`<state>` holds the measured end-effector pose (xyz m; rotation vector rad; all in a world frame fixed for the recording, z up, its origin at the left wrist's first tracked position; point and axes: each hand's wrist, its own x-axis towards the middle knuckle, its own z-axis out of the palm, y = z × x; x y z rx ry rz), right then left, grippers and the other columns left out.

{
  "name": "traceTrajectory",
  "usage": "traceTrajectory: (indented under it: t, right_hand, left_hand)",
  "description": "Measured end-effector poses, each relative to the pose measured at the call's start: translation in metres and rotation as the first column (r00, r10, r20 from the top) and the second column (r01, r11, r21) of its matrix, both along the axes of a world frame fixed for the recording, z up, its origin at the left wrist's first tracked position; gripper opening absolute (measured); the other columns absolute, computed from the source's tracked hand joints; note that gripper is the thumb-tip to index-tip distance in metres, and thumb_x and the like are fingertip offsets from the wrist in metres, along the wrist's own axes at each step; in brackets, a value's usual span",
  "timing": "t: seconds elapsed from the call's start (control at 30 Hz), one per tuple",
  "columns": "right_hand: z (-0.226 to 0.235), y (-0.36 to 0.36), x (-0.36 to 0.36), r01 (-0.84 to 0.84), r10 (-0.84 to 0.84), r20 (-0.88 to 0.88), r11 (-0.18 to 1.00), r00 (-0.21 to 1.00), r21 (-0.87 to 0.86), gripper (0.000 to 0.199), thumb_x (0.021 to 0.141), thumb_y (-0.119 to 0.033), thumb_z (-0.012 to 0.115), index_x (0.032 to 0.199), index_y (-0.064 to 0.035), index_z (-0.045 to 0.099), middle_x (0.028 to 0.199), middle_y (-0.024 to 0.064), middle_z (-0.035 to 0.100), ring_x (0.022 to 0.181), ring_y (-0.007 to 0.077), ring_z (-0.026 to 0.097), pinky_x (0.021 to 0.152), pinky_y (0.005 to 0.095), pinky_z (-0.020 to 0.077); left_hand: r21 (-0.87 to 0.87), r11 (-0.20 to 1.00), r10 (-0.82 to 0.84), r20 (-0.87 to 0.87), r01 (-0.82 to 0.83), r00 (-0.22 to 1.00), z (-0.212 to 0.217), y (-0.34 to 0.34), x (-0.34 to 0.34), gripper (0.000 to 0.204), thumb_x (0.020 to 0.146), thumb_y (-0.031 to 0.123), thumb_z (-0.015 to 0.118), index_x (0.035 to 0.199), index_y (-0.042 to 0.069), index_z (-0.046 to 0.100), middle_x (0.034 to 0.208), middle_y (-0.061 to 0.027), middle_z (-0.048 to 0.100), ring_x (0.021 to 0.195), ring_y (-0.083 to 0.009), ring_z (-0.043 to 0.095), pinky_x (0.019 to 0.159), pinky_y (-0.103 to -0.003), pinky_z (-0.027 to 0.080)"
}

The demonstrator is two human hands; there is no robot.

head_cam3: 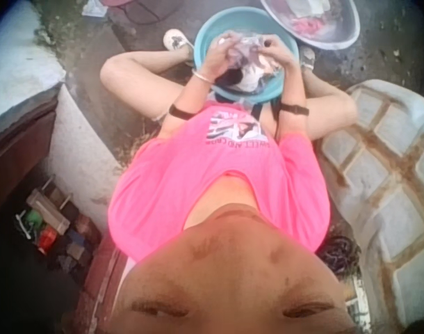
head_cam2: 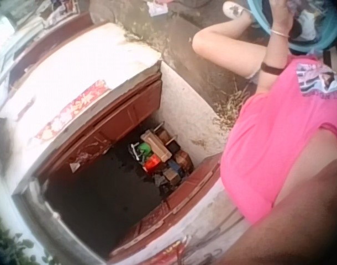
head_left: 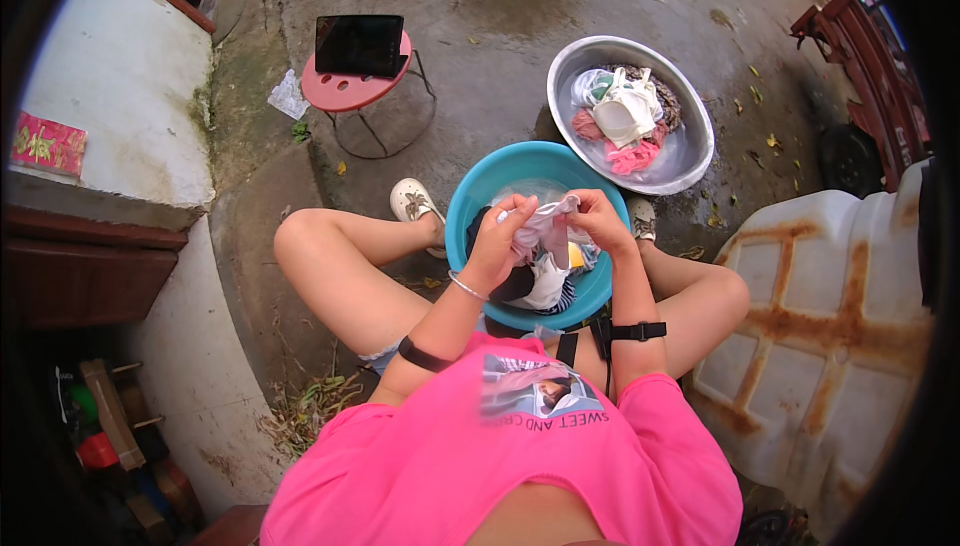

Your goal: Hand washing a white garment in a blue basin of soapy water.

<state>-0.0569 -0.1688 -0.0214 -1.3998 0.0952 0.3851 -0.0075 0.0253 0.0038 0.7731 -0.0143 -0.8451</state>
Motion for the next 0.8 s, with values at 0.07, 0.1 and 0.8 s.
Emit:
traceTrajectory:
  t: [0.07,0.1,0.8]
  right_hand:
    - [0.008,0.019,0.008,0.365,-0.375,0.173,0.927,0.911,0.085,0.029,0.071,-0.001,0.064,0.1,-0.0015,0.058,0.083,0.0009,0.062,0.073,0.0082,0.056,0.068,0.0228,0.0457]
    - [0.028,0.033,0.007,0.333,-0.325,0.2,0.943,0.924,-0.01,0.035,0.071,-0.002,0.061,0.106,-0.0027,0.055,0.083,0.0024,0.062,0.074,0.0076,0.057,0.064,0.0238,0.0458]
    - [0.052,0.133,-0.015,0.669,0.241,0.925,0.64,0.293,-0.378,0.035,0.072,-0.014,0.066,0.049,-0.0106,0.039,0.049,0.0039,0.042,0.04,0.0193,0.045,0.04,0.0328,0.0345]
  left_hand:
    - [0.055,0.995,0.083,-0.043,-0.081,0.996,0.013,-0.004,0.003,0.019,0.088,0.024,0.057,0.077,0.01,0.05,0.077,-0.0013,0.055,0.071,-0.0073,0.054,0.066,-0.02,0.044]
    - [0.117,0.978,0.183,-0.082,-0.173,0.98,0.016,-0.002,0.005,0.021,0.089,0.026,0.056,0.076,0.011,0.049,0.074,-0.0003,0.053,0.07,-0.0068,0.052,0.065,-0.02,0.043]
    - [0.371,0.925,0.095,-0.002,-0.087,0.996,-0.017,-0.011,0.0,0.052,0.09,0.046,0.045,0.053,0.011,0.038,0.044,0.0015,0.034,0.038,-0.0079,0.029,0.039,-0.023,0.022]
